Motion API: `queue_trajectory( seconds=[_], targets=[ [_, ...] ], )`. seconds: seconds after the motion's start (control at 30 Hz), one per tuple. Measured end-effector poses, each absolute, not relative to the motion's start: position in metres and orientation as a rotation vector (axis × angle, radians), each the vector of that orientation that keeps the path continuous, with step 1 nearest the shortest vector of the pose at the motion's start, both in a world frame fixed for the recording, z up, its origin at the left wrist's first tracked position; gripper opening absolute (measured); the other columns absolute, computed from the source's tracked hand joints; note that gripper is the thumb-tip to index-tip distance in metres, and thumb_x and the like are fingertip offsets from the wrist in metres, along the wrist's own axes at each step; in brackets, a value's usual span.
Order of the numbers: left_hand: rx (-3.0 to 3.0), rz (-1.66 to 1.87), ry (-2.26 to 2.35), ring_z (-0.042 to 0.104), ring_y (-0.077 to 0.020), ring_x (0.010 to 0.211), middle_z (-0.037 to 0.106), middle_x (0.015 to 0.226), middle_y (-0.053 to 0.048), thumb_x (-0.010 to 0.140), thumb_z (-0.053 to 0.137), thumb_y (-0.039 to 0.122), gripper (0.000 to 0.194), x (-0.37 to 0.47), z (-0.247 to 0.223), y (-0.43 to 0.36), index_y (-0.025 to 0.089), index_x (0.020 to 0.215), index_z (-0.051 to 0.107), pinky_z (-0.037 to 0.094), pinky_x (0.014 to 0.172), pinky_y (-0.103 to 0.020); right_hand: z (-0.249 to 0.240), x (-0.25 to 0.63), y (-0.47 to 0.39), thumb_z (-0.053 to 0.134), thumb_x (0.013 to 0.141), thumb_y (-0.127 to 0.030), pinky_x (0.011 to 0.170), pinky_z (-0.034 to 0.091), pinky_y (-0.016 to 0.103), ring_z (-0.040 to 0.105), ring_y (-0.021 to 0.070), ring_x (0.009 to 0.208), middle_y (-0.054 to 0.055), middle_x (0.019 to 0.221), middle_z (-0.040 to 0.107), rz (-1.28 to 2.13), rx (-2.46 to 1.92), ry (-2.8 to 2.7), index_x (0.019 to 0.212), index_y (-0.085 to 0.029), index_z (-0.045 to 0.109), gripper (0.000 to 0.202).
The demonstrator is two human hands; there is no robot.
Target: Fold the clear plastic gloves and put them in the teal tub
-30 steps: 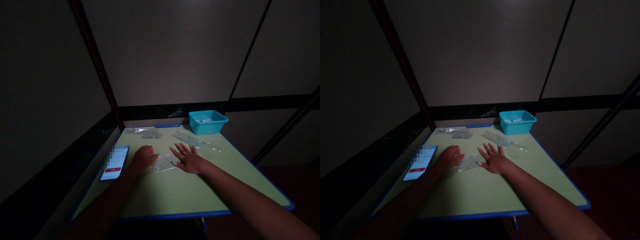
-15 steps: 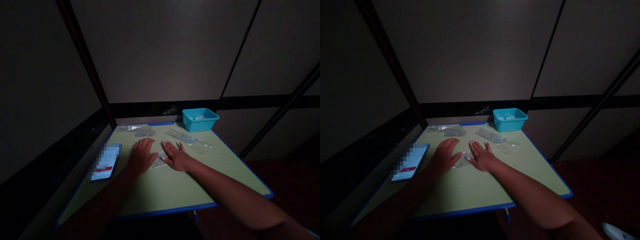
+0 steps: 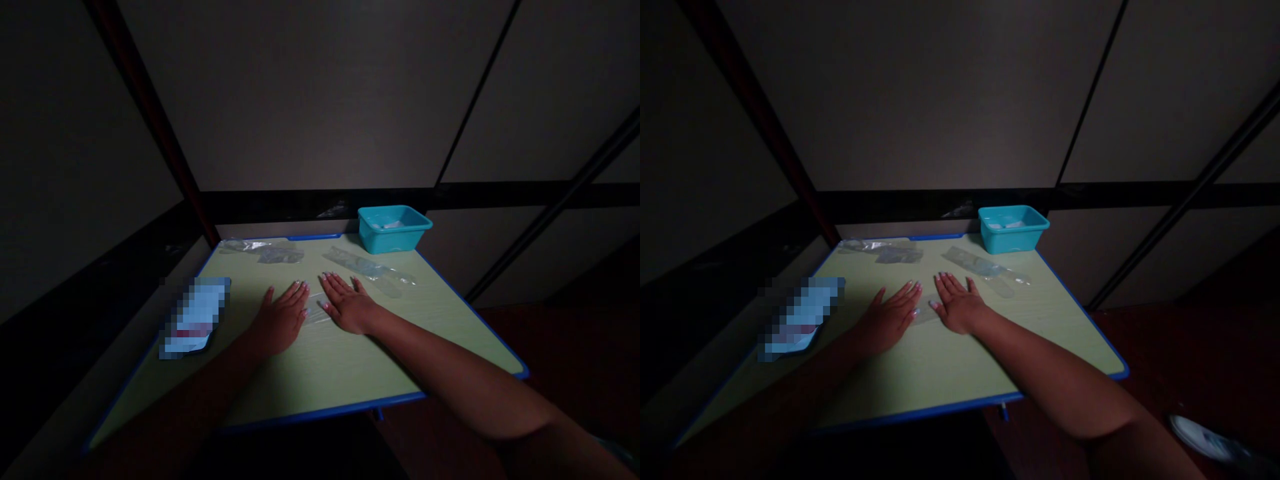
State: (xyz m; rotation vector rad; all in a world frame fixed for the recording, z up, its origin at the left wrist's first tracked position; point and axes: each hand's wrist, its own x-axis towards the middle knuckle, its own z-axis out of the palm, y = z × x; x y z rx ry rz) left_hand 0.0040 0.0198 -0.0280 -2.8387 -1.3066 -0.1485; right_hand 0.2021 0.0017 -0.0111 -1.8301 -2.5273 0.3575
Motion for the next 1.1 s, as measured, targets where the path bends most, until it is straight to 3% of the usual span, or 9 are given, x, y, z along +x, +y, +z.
queue_trajectory(
  seconds=[0.2, 0.37, 0.57, 0.63, 0.7, 0.77, 0.83, 0.97, 1.1],
  targets=[
    [-2.84, -0.083, -1.338, 0.023, -0.0227, 0.14, 0.026, 0.151, -0.006, 0.092, 0.028, 0.024, 0.052, 0.003, -0.026, 0.019, 0.02, 0.144, 0.028, 0.02, 0.107, -0.061, -0.007, 0.213, 0.0, 0.017, 0.093, -0.052, 0.11, 0.0, 0.056, -0.003, 0.0249, 0.142, 0.01, 0.154, -0.006, 0.34, -2.006, -2.513, 0.149, -0.015, 0.0, 0.069],
    [-2.827, -0.105, -1.315, 0.025, -0.0227, 0.139, 0.029, 0.15, -0.006, 0.092, 0.029, 0.023, 0.051, 0.004, -0.029, 0.018, 0.02, 0.143, 0.03, 0.022, 0.107, -0.058, -0.006, 0.215, 0.0, 0.018, 0.093, -0.052, 0.109, -0.007, 0.057, -0.004, 0.0259, 0.142, 0.015, 0.153, 0.001, 0.169, -2.105, -2.427, 0.148, -0.007, 0.009, 0.072],
    [-2.788, -0.449, -1.454, 0.035, -0.0238, 0.134, 0.041, 0.144, -0.011, 0.09, 0.033, 0.024, 0.05, 0.004, -0.021, 0.03, 0.016, 0.139, 0.036, 0.027, 0.107, -0.049, -0.005, 0.205, -0.006, 0.023, 0.094, -0.052, 0.11, 0.004, 0.057, -0.003, 0.0244, 0.142, 0.006, 0.154, -0.005, 0.24, -1.659, -2.627, 0.15, -0.021, 0.004, 0.067],
    [-2.713, -0.741, -1.56, 0.048, -0.025, 0.121, 0.053, 0.132, -0.014, 0.089, 0.034, 0.031, 0.045, -0.002, -0.012, 0.039, 0.012, 0.128, 0.047, 0.036, 0.101, -0.042, -0.004, 0.205, -0.006, 0.024, 0.094, -0.053, 0.109, 0.005, 0.059, -0.003, 0.0253, 0.142, 0.006, 0.154, -0.005, 0.33, -1.643, -2.676, 0.149, -0.023, 0.004, 0.067],
    [-2.678, -0.933, -1.674, 0.056, -0.0228, 0.103, 0.065, 0.109, -0.011, 0.088, 0.032, 0.034, 0.037, -0.009, -0.002, 0.046, 0.014, 0.105, 0.058, 0.042, 0.092, -0.036, -0.003, 0.21, -0.005, 0.023, 0.093, -0.054, 0.108, 0.006, 0.062, -0.003, 0.0261, 0.142, 0.007, 0.154, -0.006, 0.4, -1.704, -2.681, 0.149, -0.022, 0.002, 0.068],
    [-2.688, -0.953, -1.844, 0.058, -0.0195, 0.08, 0.065, 0.082, -0.005, 0.088, 0.032, 0.038, 0.034, -0.014, 0.005, 0.051, 0.018, 0.082, 0.059, 0.044, 0.073, -0.031, -0.001, 0.216, -0.004, 0.023, 0.093, -0.055, 0.107, 0.006, 0.063, -0.005, 0.0262, 0.142, 0.006, 0.154, -0.007, 0.451, -1.759, -2.691, 0.149, -0.023, 0.001, 0.068],
    [-2.708, -0.893, -1.95, 0.053, -0.0165, 0.066, 0.058, 0.067, -0.001, 0.087, 0.035, 0.04, 0.033, -0.016, 0.008, 0.052, 0.02, 0.068, 0.053, 0.039, 0.061, -0.028, 0.003, 0.223, -0.002, 0.025, 0.092, -0.056, 0.106, 0.006, 0.064, -0.006, 0.0264, 0.141, 0.005, 0.154, -0.008, 0.483, -1.794, -2.72, 0.149, -0.025, -0.001, 0.07],
    [-2.866, -0.72, -1.853, 0.046, -0.0138, 0.059, 0.051, 0.062, 0.002, 0.079, 0.053, 0.041, 0.03, -0.014, 0.006, 0.047, 0.019, 0.06, 0.047, 0.032, 0.057, -0.026, 0.011, 0.23, -0.001, 0.028, 0.09, -0.059, 0.104, 0.004, 0.067, -0.006, 0.0284, 0.141, 0.005, 0.153, -0.009, 0.512, -1.847, -2.748, 0.149, -0.027, 0.001, 0.072],
    [-3.075, -0.552, -1.375, 0.047, -0.0167, 0.071, 0.052, 0.069, 0.0, 0.07, 0.069, 0.039, 0.031, -0.013, 0.003, 0.042, 0.019, 0.063, 0.047, 0.034, 0.064, -0.027, 0.008, 0.227, 0.0, 0.021, 0.093, -0.057, 0.104, -0.001, 0.067, -0.002, 0.0288, 0.141, 0.004, 0.154, -0.005, 0.366, -1.767, -2.629, 0.149, -0.03, 0.005, 0.064]
  ],
)
